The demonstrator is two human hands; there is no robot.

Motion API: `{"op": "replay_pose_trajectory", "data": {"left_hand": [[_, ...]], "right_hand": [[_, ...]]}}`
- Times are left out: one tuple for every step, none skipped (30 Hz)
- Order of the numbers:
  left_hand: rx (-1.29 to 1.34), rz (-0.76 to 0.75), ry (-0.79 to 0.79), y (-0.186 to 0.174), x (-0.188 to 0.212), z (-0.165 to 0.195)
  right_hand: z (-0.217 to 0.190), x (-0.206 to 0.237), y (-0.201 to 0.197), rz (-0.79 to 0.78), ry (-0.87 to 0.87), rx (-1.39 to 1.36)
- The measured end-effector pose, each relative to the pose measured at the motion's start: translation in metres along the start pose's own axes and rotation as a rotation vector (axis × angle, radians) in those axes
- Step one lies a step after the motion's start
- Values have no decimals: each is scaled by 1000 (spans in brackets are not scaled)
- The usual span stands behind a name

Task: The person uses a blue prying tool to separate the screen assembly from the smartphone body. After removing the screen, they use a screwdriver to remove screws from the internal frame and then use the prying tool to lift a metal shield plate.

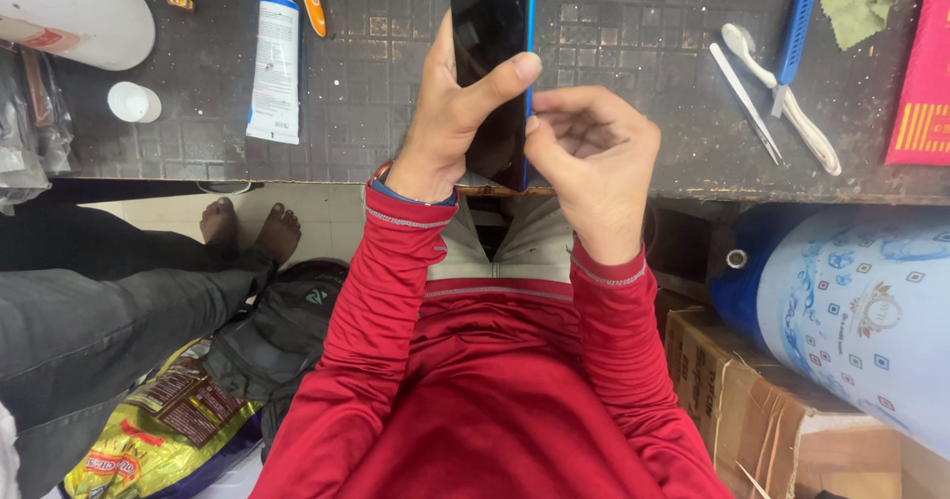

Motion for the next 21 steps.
{"op": "replay_pose_trajectory", "data": {"left_hand": [[-4,-28,8,1,1,0],[-8,-56,17,3,3,0],[-14,-82,26,5,4,0],[-14,-98,14,5,4,-1],[-15,-113,1,6,5,-2],[-16,-130,-10,7,5,-4],[-22,-167,20,9,4,-4],[-28,-203,49,11,4,-4],[-33,-237,76,12,5,-4],[-49,-245,77,12,5,-5],[-63,-255,78,12,5,-5],[-77,-264,78,12,6,-6],[-74,-259,81,12,5,-6],[-71,-253,83,12,5,-6],[-69,-248,87,12,4,-5],[-84,-250,86,13,4,-5],[-100,-251,83,14,6,-5],[-114,-251,78,15,8,-4],[-156,-270,88,15,8,-2],[-195,-290,97,15,9,0],[-233,-310,106,16,10,2]], "right_hand": [[-3,-1,1,0,-26,-8],[-7,-3,1,-1,-51,-17],[-10,-6,0,16,-67,-6],[-14,-11,-1,33,-83,4],[-18,-15,-2,51,-98,14],[-22,-20,-4,39,-118,15],[-27,-24,-5,28,-141,14],[-30,-28,-6,16,-161,14],[-33,-31,-6,1,-187,1],[-35,-34,-7,-14,-211,-12],[-37,-35,-7,-28,-236,-26],[-38,-37,-8,-34,-223,-16],[-38,-38,-8,-40,-210,-7],[-38,-39,-10,-47,-197,3],[-39,-40,-12,-30,-182,19],[-40,-41,-15,-15,-167,35],[-42,-41,-17,-1,-150,51],[-44,-41,-18,-22,-138,53],[-48,-40,-19,-41,-129,55],[-52,-40,-22,-57,-119,59],[-57,-39,-24,-97,-82,75]]}}
Point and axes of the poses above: each hand's wrist, its own x-axis away from the middle knuckle, its own y-axis out of the palm, z = x × y, the point moved 5 cm from there along -x, towards the middle knuckle, and after that the axes turned 10 degrees about y, right-handed, at the moved point
